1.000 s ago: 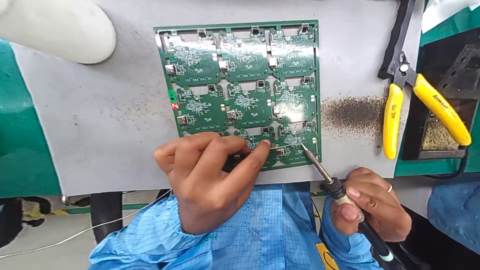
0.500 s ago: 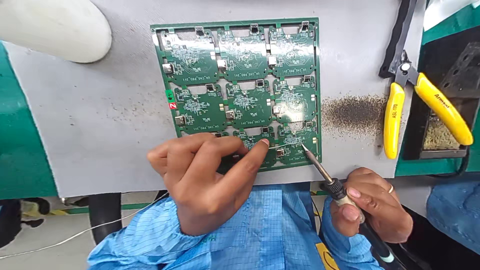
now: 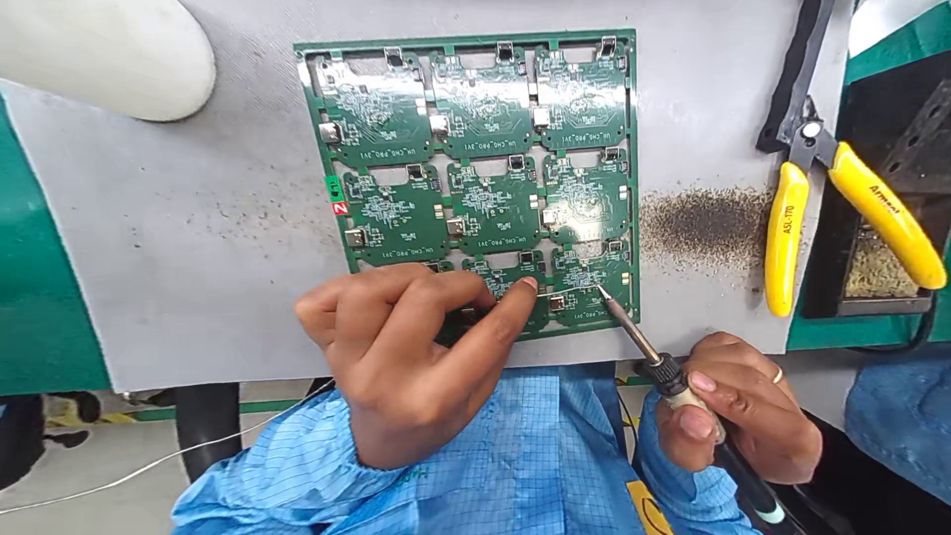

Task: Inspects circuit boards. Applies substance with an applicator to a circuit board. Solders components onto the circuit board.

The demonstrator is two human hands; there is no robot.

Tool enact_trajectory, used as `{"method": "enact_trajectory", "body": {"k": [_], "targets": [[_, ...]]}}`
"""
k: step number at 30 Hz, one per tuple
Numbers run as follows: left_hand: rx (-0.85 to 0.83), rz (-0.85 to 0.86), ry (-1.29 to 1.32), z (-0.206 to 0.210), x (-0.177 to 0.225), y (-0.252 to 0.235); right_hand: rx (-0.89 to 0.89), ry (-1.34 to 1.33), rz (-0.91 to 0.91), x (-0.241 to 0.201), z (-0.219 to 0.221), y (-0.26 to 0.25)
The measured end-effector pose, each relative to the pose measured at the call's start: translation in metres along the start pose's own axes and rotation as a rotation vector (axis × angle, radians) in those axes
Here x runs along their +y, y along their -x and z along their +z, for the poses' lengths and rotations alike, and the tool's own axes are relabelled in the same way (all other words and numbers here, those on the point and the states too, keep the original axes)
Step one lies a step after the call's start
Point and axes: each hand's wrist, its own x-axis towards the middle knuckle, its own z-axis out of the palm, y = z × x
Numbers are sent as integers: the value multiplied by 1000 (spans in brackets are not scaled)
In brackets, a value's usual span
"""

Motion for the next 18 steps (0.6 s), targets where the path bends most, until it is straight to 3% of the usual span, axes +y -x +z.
{"method": "enact_trajectory", "body": {"k": [18], "targets": [[8, -2, 22, -1, -1, -1, 7, -3, 23, -2, 1, -1]]}}
